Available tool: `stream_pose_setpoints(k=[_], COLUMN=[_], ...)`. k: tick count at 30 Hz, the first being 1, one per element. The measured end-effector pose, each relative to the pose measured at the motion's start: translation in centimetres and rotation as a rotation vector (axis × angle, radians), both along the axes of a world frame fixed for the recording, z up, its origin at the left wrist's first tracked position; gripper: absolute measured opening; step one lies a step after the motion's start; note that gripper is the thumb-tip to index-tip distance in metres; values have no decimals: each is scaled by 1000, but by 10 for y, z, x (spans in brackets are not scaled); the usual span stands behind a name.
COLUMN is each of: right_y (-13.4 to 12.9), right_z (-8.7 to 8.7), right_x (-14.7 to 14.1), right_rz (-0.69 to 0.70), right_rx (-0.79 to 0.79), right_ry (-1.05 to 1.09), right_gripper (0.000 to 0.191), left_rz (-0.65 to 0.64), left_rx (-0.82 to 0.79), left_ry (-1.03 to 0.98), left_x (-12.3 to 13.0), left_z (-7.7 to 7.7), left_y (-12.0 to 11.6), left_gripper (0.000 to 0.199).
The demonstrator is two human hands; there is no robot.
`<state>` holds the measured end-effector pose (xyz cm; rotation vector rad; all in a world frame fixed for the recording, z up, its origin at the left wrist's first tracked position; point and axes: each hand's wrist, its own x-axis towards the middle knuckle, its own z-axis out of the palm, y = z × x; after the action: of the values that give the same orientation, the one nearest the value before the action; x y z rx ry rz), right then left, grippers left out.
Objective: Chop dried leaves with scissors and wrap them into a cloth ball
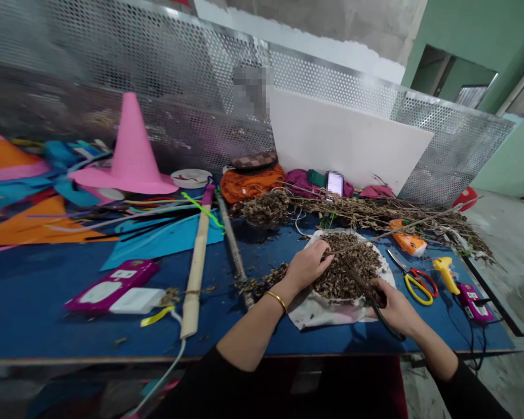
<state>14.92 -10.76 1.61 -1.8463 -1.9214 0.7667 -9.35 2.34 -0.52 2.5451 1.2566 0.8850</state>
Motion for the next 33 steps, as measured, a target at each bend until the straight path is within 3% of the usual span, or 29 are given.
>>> stream_pose_setpoints(k=[4,11,20,27,33], right_y=[9,29,43,45,44], right_z=[10,17,16,20,14], right_x=[-11,-25,-37,-45,-46], right_rz=[26,65,60,25,5], right_rx=[-7,-12,-2,1,29], right_ry=[-11,-7,-120,-234,-277], right_gripper=[28,29,30,14,19], left_rz=[3,-42,-59,-48,-43], left_rx=[-3,12,46,81,124], left_ry=[-18,-16,54,100,145], left_x=[1,7,14,13,13], left_z=[0,-2,-4,-3,-3], left_y=[-2,-5,-9,-10,-11], left_gripper=[14,15,15,18,20])
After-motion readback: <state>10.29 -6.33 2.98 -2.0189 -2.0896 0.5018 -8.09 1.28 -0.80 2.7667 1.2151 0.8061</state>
